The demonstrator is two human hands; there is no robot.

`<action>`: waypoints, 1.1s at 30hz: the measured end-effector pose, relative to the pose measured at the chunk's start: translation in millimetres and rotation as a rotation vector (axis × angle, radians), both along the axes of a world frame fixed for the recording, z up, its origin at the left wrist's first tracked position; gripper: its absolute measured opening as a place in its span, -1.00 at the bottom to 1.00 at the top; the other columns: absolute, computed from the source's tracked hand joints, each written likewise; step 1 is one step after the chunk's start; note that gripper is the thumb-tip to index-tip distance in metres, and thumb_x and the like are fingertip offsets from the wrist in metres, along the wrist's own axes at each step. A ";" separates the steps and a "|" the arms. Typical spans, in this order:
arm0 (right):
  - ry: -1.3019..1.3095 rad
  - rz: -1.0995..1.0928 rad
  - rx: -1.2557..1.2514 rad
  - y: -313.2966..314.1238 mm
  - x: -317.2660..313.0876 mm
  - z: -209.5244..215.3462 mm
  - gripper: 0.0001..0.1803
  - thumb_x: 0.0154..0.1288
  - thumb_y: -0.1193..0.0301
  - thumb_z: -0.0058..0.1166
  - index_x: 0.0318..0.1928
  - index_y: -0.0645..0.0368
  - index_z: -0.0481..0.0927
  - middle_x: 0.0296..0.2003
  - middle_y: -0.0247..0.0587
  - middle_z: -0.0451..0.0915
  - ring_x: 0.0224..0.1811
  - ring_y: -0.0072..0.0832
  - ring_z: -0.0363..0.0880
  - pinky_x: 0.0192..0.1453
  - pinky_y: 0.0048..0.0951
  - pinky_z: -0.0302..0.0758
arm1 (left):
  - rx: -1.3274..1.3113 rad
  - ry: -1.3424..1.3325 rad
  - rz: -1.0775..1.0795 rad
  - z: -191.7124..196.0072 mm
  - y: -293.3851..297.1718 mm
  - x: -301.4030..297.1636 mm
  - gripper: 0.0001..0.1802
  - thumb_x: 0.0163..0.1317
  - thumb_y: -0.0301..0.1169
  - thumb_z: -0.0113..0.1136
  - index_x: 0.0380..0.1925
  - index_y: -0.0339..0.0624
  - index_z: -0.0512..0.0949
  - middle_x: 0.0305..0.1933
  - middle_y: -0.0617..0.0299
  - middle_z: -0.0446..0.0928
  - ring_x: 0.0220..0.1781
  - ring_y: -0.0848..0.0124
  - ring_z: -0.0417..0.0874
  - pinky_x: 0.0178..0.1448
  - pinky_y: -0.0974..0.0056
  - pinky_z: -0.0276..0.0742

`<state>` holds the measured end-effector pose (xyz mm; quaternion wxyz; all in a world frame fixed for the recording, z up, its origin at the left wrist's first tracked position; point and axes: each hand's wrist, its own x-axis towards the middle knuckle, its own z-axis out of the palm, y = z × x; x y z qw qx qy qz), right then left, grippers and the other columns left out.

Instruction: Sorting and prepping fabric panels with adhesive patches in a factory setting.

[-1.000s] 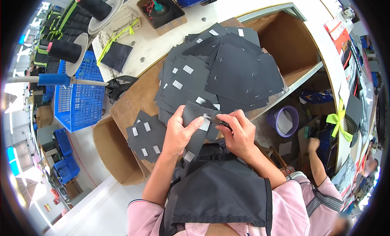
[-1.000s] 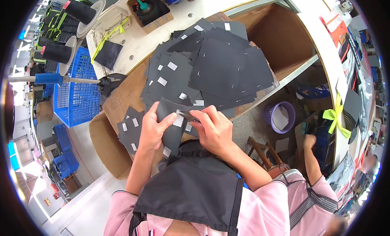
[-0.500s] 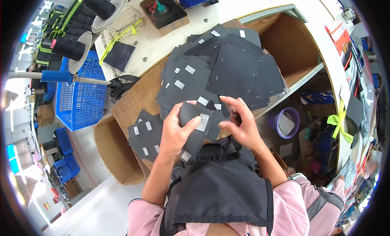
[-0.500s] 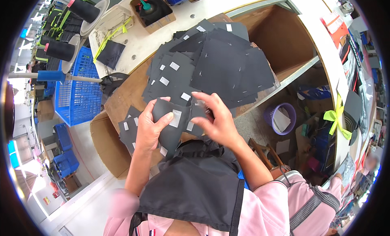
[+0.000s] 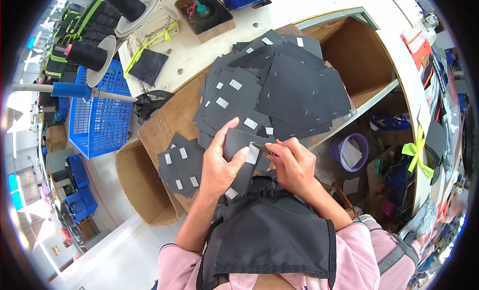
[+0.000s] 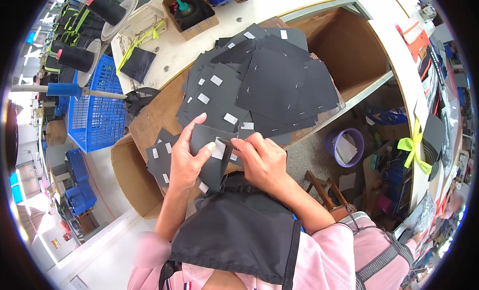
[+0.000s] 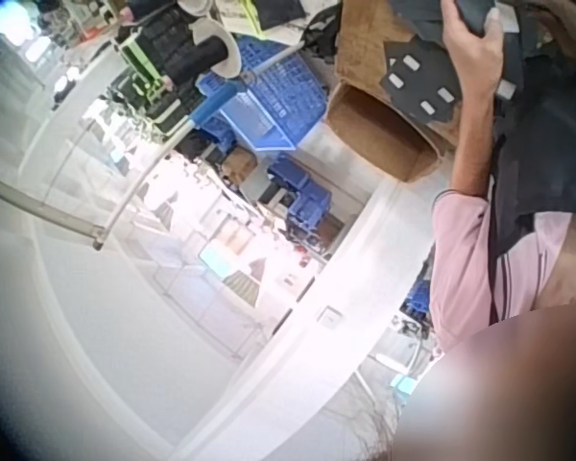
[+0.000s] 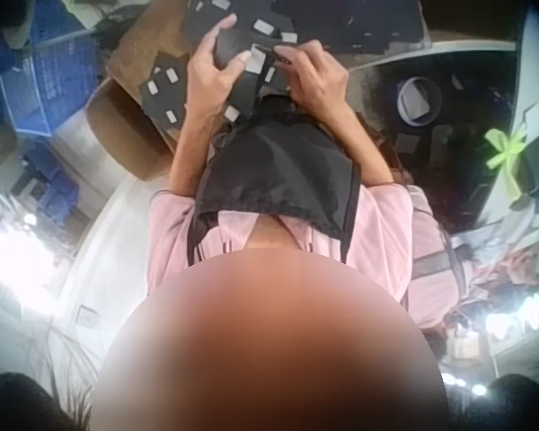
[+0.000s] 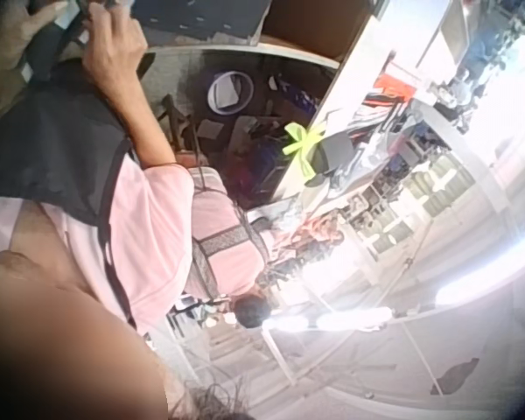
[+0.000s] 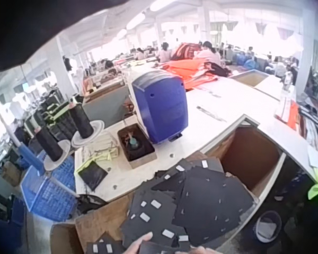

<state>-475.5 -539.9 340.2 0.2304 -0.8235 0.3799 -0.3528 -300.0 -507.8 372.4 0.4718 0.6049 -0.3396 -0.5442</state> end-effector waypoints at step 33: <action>-0.135 -0.150 0.184 -19.7 8.7 -12.4 -0.60 0.00 0.48 0.27 -0.10 0.14 0.47 -0.29 -0.21 0.44 -0.52 -0.39 0.50 -0.48 -0.44 0.45 | 0.238 0.304 -0.192 -32.0 -6.6 21.5 -0.73 0.18 -0.41 0.22 -0.14 -0.26 0.46 -0.26 0.31 0.53 -0.25 0.62 0.50 -0.15 0.46 0.46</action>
